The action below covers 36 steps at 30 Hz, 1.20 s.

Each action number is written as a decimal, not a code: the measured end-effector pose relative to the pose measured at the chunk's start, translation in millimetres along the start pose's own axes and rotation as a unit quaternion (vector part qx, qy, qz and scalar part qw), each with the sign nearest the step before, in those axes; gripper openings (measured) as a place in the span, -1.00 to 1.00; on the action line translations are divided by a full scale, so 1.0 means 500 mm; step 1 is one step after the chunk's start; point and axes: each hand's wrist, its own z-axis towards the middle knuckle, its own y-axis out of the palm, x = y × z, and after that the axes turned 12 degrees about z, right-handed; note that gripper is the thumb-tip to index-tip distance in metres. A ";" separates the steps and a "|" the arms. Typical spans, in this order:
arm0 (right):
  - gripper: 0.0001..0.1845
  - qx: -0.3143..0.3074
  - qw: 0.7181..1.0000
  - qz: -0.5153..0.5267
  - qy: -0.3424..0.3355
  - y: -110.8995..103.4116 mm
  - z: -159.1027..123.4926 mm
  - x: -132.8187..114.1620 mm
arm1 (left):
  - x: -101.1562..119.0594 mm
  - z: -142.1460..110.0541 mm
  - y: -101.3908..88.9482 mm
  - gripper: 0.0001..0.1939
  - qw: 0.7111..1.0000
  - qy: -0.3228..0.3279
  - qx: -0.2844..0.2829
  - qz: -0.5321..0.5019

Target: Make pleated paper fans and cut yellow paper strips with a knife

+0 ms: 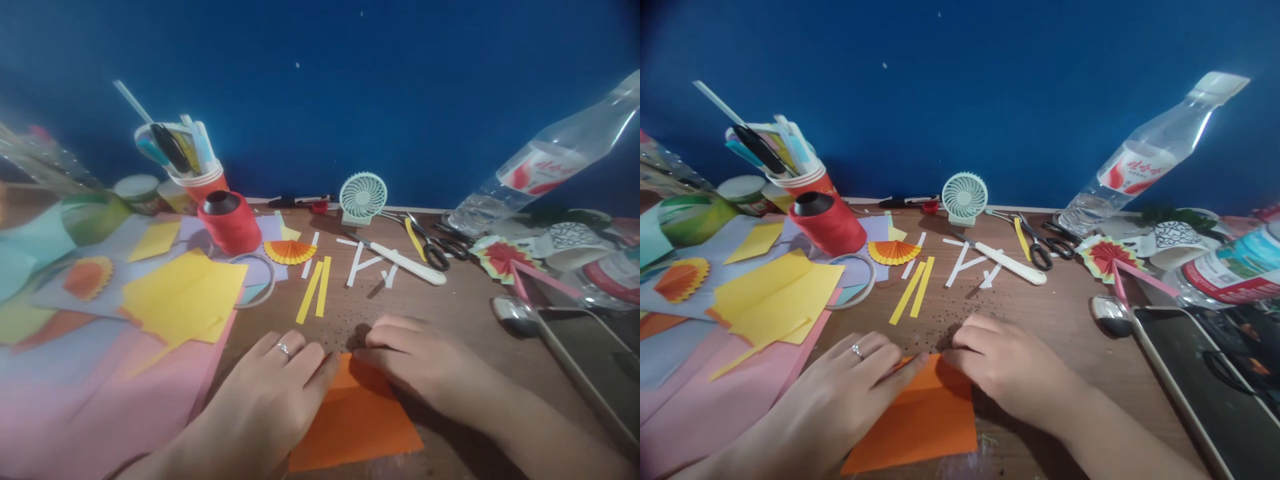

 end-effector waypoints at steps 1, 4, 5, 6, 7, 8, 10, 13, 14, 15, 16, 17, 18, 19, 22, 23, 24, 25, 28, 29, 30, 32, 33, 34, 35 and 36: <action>-0.78 0.003 1.000 0.021 -0.012 -0.003 -0.001 0.004 | 0.000 0.000 0.002 -0.58 1.000 0.002 0.003 0.004; -0.74 0.012 0.998 0.048 -0.032 -0.010 -0.003 0.013 | 0.000 -0.003 0.008 -0.60 1.000 0.002 0.015 0.008; -0.74 0.012 0.998 0.043 -0.035 -0.011 -0.003 0.015 | 0.001 -0.004 0.010 -0.60 1.000 0.000 0.021 0.007; -0.75 0.010 0.999 0.034 -0.038 -0.011 -0.004 0.015 | 0.002 -0.005 0.012 -0.61 1.000 -0.003 0.030 0.006; -0.75 0.006 0.999 0.021 -0.040 -0.012 -0.004 0.015 | 0.002 -0.006 0.013 -0.61 0.999 -0.006 0.037 0.005; -0.75 0.003 0.999 0.007 -0.041 -0.012 -0.005 0.014 | 0.004 -0.006 0.015 -0.62 0.999 -0.011 0.042 0.006; -0.72 -0.002 0.999 -0.021 -0.038 -0.012 -0.006 0.010 | 0.005 -0.006 0.016 -0.66 0.998 -0.021 0.055 0.010; -0.72 -0.017 0.998 -0.049 -0.020 -0.011 -0.008 0.004 | 0.007 -0.004 0.016 -0.67 0.998 -0.034 0.058 0.022; -0.74 -0.024 0.998 -0.054 -0.014 -0.011 -0.008 0.002 | 0.007 -0.004 0.016 -0.66 0.997 -0.036 0.060 0.024; -0.75 -0.031 0.998 -0.057 -0.008 -0.010 -0.009 0.000 | 0.007 -0.004 0.016 -0.66 0.997 -0.037 0.061 0.026; -0.76 -0.036 0.998 -0.059 -0.002 -0.010 -0.010 -0.002 | 0.007 -0.003 0.015 -0.66 0.997 -0.036 0.059 0.027; -0.77 -0.040 0.997 -0.060 0.004 -0.010 -0.010 -0.003 | 0.007 -0.003 0.015 -0.67 0.997 -0.036 0.058 0.030; -0.77 -0.044 0.997 -0.061 0.009 -0.010 -0.010 -0.004 | 0.006 -0.002 0.015 -0.66 0.997 -0.036 0.055 0.034; -0.78 -0.047 0.997 -0.060 0.012 -0.010 -0.009 -0.004 | 0.006 -0.001 0.014 -0.64 0.997 -0.033 0.053 0.040; -0.78 -0.040 0.999 -0.021 0.002 -0.016 -0.006 0.004 | 0.005 0.004 0.013 -0.59 0.996 -0.018 0.067 0.056; -0.79 -0.033 0.999 0.013 -0.004 -0.019 -0.005 0.009 | 0.005 0.005 0.012 -0.59 0.995 -0.014 0.078 0.057; -0.80 -0.025 0.998 0.051 -0.006 -0.022 -0.004 0.015 | 0.005 0.007 0.012 -0.60 0.995 -0.010 0.083 0.055; -0.82 -0.019 0.996 0.090 -0.005 -0.025 -0.002 0.022 | 0.004 0.008 0.012 -0.59 0.995 -0.009 0.085 0.050; -0.86 -0.011 0.988 0.150 0.026 -0.031 0.000 0.037 | 0.002 0.009 0.013 -0.57 0.996 -0.005 0.081 0.040; -0.87 -0.011 0.987 0.158 0.037 -0.032 0.001 0.041 | 0.002 0.009 0.014 -0.57 0.996 -0.005 0.083 0.040; -0.87 -0.013 0.985 0.165 0.046 -0.033 0.001 0.043 | 0.002 0.009 0.015 -0.59 0.995 -0.005 0.086 0.042; -0.87 -0.018 0.982 0.178 0.058 -0.034 0.001 0.044 | 0.001 0.009 0.017 -0.63 0.995 -0.006 0.094 0.046; -0.87 -0.020 0.981 0.182 0.060 -0.035 0.001 0.044 | 0.000 0.010 0.017 -0.63 0.995 -0.005 0.093 0.047; -0.86 -0.021 0.981 0.185 0.061 -0.036 0.001 0.043 | 0.000 0.010 0.018 -0.64 0.994 -0.004 0.095 0.048; -0.86 -0.022 0.980 0.186 0.061 -0.037 0.002 0.042 | 0.000 0.010 0.019 -0.64 0.994 -0.002 0.096 0.048; -0.85 -0.022 0.981 0.186 0.060 -0.038 0.002 0.040 | 0.000 0.010 0.019 -0.64 0.994 0.000 0.097 0.047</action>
